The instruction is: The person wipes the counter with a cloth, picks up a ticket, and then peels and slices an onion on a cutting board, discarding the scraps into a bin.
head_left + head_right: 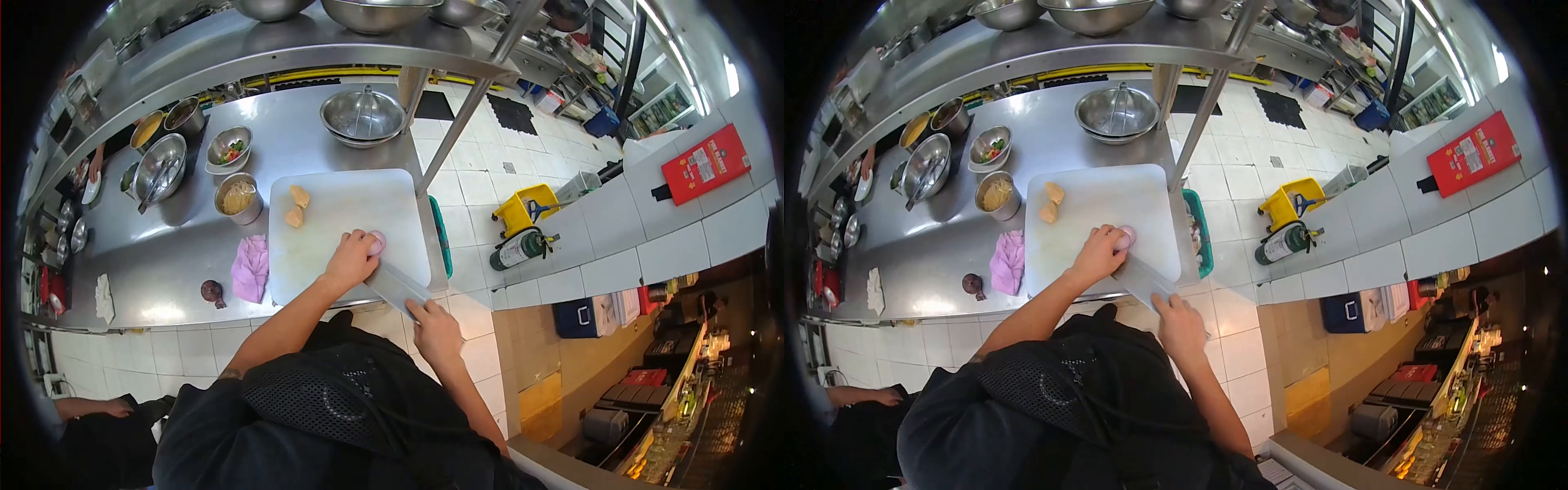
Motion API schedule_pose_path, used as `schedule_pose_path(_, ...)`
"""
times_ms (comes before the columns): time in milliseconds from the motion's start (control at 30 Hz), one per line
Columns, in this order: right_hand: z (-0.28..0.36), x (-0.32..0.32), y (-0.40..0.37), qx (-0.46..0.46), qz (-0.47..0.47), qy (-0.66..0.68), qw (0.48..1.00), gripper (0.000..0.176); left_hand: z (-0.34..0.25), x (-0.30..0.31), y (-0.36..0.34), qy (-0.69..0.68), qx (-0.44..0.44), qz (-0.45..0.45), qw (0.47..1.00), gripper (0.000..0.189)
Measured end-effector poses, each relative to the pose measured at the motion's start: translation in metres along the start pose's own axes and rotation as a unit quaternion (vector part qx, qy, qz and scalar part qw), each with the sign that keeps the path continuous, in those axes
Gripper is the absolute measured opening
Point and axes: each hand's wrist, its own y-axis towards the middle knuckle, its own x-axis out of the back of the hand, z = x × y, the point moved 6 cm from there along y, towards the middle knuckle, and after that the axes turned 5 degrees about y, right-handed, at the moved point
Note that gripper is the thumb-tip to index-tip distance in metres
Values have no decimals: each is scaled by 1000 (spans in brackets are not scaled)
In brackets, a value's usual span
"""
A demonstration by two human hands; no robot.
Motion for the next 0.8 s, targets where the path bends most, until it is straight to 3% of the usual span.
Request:
schedule_pose_path(200,-57,29,-78,-37,-28,105,993,49,5,2,14,24,13,88,996,48)
schedule_pose_path(233,-75,12,-84,-168,16,337,926,42,3,3,21,13,0,80,997,52)
schedule_pose_path(267,-86,-13,-92,-285,58,545,786,37,0,5,26,4,-15,72,997,56)
schedule_pose_path(333,-88,-45,-80,-295,63,661,687,35,-10,-6,25,52,-27,93,994,59)
schedule_pose_path(367,-89,-61,-75,-309,60,666,676,34,-16,-10,26,100,-38,110,988,63)
schedule_pose_path(433,-83,-88,-59,-307,52,686,657,30,-14,-26,11,154,-58,49,985,66)
schedule_pose_path(533,-72,-118,-48,-302,51,682,664,16,-9,-38,-12,132,-25,-7,991,58)
schedule_pose_path(600,-58,-125,-39,-300,63,706,638,15,-10,-37,-14,121,-16,-37,992,53)
schedule_pose_path(667,-49,-144,-27,-301,105,692,648,20,-11,-28,-19,41,28,-74,996,45)
schedule_pose_path(800,-22,-151,5,-233,164,700,655,24,-11,-17,-24,30,38,-114,992,43)
